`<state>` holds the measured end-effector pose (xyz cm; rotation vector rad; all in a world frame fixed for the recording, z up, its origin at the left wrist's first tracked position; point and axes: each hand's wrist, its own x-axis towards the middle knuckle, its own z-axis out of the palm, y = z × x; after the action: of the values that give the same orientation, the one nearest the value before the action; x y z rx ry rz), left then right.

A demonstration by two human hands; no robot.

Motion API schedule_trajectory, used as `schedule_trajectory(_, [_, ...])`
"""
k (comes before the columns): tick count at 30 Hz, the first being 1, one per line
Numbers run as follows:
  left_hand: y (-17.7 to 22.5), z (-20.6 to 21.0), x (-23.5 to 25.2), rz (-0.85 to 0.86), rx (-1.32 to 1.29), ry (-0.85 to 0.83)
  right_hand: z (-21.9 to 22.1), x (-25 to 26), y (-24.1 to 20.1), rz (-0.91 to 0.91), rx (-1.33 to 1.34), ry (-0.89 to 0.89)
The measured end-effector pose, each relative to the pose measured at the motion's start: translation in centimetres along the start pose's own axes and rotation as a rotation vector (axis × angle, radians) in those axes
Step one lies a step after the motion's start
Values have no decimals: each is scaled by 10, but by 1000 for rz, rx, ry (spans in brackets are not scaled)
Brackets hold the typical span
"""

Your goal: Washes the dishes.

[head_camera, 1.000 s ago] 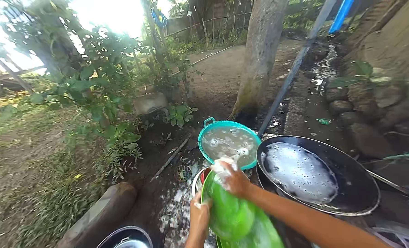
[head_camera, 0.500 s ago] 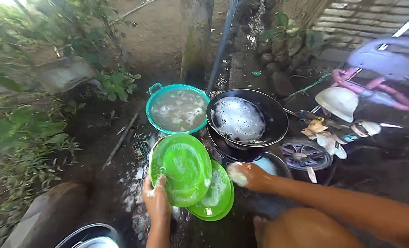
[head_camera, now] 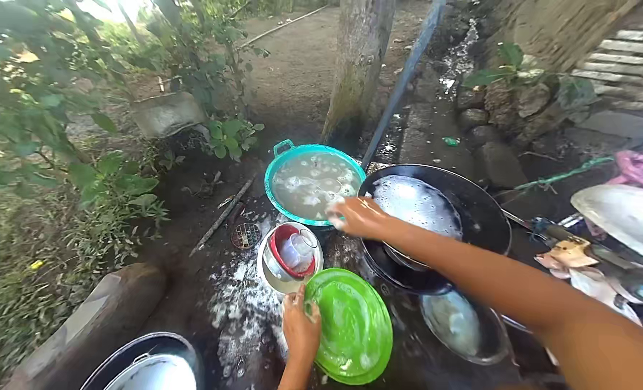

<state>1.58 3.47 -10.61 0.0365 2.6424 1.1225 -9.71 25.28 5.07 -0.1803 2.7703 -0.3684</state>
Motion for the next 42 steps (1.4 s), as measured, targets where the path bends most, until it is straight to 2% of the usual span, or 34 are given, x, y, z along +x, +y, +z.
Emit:
schedule_trajectory(3, [0, 6, -7, 19, -85, 70, 27, 116, 25, 150, 113, 141])
schedule_trajectory(6, [3, 2, -15, 44, -153, 195, 71, 175, 55, 307, 201, 139])
schedule_trajectory(10, [-9, -16, -25, 34, -296, 344, 100, 182, 64, 424, 197, -77])
schedule_trajectory(13, [-25, -26, -31, -24, -370, 403, 103, 172, 61, 463, 218, -153])
schedule_trajectory(17, [-25, -41, -35, -186, -472, 386, 106, 188, 41, 370, 211, -201])
schedule_trajectory(21, [-19, -43, -31, -195, -546, 370, 116, 213, 36, 229, 302, -314])
schedule_trajectory(24, [-14, -42, -26, -179, -609, 347, 106, 208, 34, 198, 532, -252])
schedule_trajectory(28, [-17, -45, -18, -155, -632, 292, 80, 205, 42, 85, 1057, -162])
schedule_trajectory(30, [-18, -46, -11, -141, -640, 271, 69, 205, 50, 128, 1178, -96])
schedule_trajectory(32, [-18, -44, -5, -126, -656, 261, 62, 204, 57, 229, 1145, 14])
schedule_trajectory(34, [-16, -42, -3, -122, -671, 248, 60, 203, 65, 353, 978, 123])
schedule_trajectory(39, [-21, -37, -10, -135, -678, 257, 64, 212, 85, 583, 555, 179])
schedule_trajectory(42, [-31, -38, -23, -219, -664, 277, 75, 220, 97, 661, 480, 292])
